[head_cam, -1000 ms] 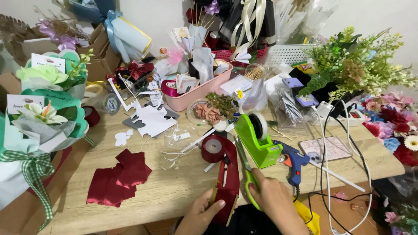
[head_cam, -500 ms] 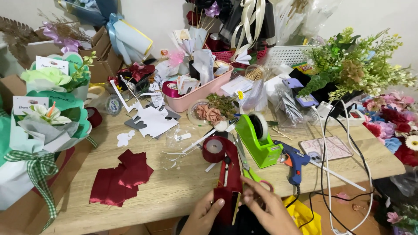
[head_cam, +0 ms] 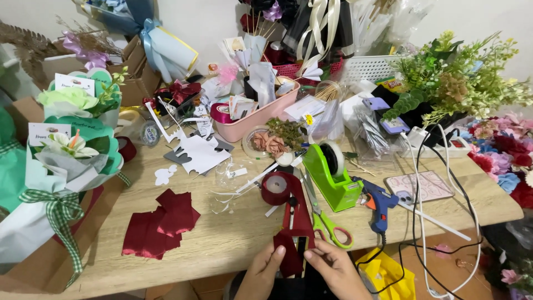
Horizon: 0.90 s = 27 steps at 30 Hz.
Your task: The person is using scissors to cut red ribbon into strips and then folding or organizing them on a cluttered workspace.
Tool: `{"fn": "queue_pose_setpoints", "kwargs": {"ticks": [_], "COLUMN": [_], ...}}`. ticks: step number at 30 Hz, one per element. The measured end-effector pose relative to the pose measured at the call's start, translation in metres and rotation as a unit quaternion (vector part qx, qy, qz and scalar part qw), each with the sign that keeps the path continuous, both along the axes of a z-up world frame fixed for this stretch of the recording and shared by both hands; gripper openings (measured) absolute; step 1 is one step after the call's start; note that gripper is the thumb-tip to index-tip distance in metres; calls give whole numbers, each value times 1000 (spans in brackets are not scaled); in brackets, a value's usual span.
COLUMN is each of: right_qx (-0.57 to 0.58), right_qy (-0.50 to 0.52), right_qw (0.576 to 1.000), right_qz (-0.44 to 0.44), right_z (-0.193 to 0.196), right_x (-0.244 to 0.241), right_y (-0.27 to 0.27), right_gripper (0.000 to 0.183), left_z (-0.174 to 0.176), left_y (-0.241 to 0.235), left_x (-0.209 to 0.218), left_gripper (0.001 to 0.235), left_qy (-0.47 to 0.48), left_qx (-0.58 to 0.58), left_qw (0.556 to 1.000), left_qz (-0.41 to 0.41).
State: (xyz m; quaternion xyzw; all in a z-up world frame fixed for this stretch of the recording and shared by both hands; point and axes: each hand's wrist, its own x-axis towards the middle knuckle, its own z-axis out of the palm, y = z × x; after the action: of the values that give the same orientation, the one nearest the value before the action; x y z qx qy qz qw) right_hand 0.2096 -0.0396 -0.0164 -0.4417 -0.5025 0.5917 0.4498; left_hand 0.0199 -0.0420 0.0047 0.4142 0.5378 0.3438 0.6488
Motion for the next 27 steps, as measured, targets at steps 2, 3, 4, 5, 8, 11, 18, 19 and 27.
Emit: {"fn": "queue_pose_setpoints", "kwargs": {"ticks": [2,3,4,5,8,11,18,19,27], "right_qx": [4,2,35,67,23,27,40,25,51], "right_qy": [-19,-17,-4,9,15,3,48,57,87], "right_qw": [999,999,998,997,997,995,983,983,979], "right_qz": [-36,-35,-42,-49,-72,-93,-173,-172,-175], "right_z": [-8,-12,-15,-19,-15,-7,-19,-12,-12], "right_x": [1,0,-1,-1,-6,-11,3,4,12], "right_y": [-1,-1,-1,-1,-2,-7,-9,-11,-7], "right_gripper": [23,23,22,23,25,17,19,11,21], "left_z": [-4,-2,-1,0,2,10,-13,-19,45], "left_y": [0,0,0,-1,-1,-4,11,19,50], "left_x": [1,1,1,1,-4,-10,-43,-51,-104], "left_gripper": [60,60,57,54,55,53,61,43,47], "left_qy": [-72,-70,-96,-121,-116,-91,61,95,289], "left_qx": [83,81,129,175,172,148,157,169,96], "left_qw": [994,994,987,976,977,984,986,980,934], "left_qz": [-15,-14,-30,-46,-42,-46,-10,45,189]}}
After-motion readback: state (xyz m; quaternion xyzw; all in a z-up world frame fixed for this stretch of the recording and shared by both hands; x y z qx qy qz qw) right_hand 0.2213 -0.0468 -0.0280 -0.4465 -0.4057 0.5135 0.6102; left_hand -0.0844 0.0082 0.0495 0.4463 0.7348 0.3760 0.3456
